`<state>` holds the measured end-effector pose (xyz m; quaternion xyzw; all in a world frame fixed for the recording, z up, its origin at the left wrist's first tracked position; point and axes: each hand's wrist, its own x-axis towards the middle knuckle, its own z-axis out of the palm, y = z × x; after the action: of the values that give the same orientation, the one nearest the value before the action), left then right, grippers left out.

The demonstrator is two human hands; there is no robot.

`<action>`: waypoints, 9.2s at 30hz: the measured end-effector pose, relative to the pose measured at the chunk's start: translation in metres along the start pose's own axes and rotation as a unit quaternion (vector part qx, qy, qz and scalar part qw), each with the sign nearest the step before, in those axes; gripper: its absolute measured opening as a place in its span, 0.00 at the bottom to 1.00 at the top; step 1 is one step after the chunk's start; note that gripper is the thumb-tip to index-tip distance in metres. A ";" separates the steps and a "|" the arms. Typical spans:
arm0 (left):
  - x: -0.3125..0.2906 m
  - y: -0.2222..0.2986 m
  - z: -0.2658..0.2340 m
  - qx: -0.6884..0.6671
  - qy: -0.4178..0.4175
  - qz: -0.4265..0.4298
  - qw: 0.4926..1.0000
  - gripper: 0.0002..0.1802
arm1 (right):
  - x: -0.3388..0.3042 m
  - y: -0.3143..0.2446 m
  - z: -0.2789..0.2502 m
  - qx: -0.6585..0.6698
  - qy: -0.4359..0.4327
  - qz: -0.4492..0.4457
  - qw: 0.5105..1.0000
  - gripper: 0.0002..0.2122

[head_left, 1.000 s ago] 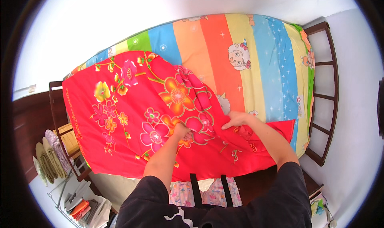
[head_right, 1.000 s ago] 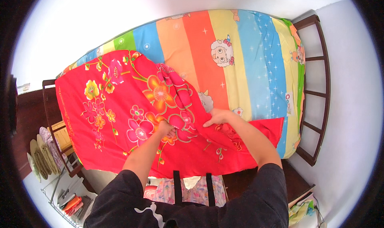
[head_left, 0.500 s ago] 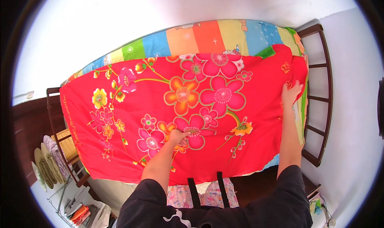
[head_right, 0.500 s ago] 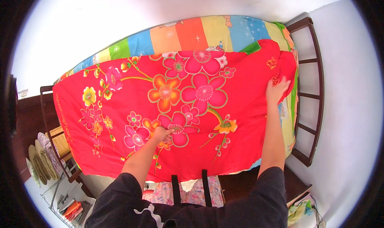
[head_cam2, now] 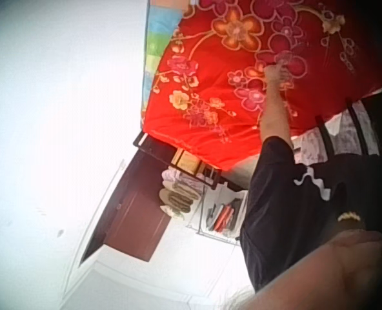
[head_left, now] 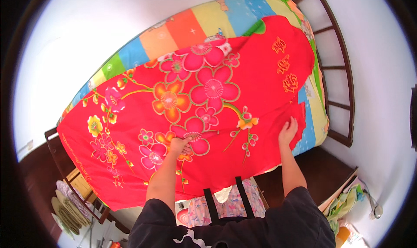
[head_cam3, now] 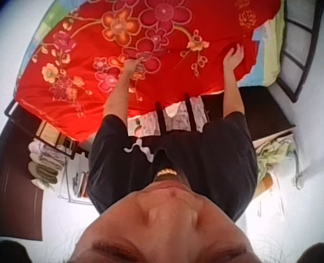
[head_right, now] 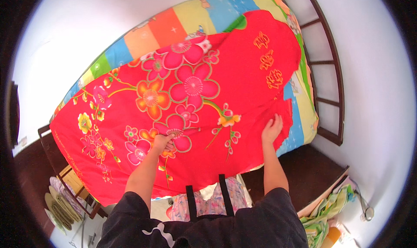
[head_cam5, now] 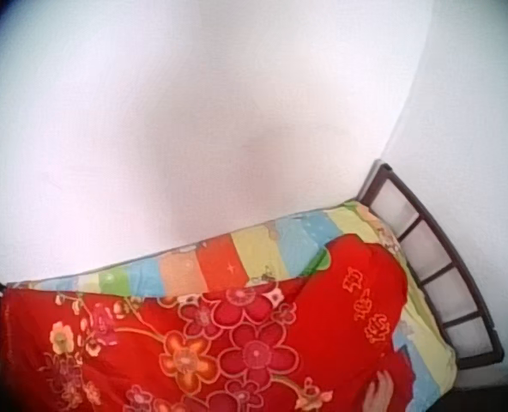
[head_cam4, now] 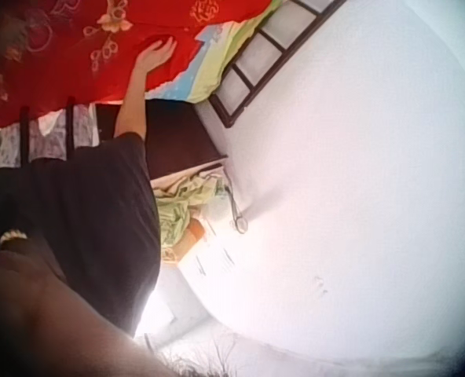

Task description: The person folds a large green and white blanket, then spreads a large red cloth across a bed, smoothing the red cloth with their hands.

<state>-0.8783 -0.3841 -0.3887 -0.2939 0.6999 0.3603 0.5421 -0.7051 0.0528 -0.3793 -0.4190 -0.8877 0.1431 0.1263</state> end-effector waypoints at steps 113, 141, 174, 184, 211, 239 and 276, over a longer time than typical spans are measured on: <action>-0.079 -0.408 -0.013 -0.589 0.577 -0.035 0.565 0.17 | -0.427 -0.256 0.006 0.232 -0.574 -0.493 0.611 0.06; 0.024 0.022 -0.060 0.169 0.546 0.325 0.753 0.31 | 0.038 -0.361 0.119 0.145 -0.090 -0.404 0.899 0.18; 0.038 0.080 -0.069 0.198 0.566 0.255 0.759 0.36 | 0.176 -0.474 0.160 0.318 -0.166 -0.240 0.902 0.04; 0.064 0.224 -0.119 0.248 0.547 0.365 0.712 0.34 | 0.195 -0.491 0.241 0.275 -0.005 -0.251 0.928 0.05; 0.070 0.227 -0.107 0.323 0.566 0.299 0.697 0.36 | 0.243 -0.332 0.123 0.134 -0.128 -0.163 0.969 0.13; 0.067 0.225 -0.108 0.298 0.554 0.328 0.705 0.36 | 0.074 -0.328 0.162 0.070 0.010 -0.242 0.968 0.19; 0.080 0.410 0.065 0.358 0.377 0.643 0.563 0.21 | 0.086 -0.315 0.158 0.241 -0.032 -0.189 0.951 0.16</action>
<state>-1.1906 -0.0991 -0.3999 0.3429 0.9161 0.1899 -0.0849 -1.0359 -0.0949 -0.4029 -0.1955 -0.8934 0.3396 0.2199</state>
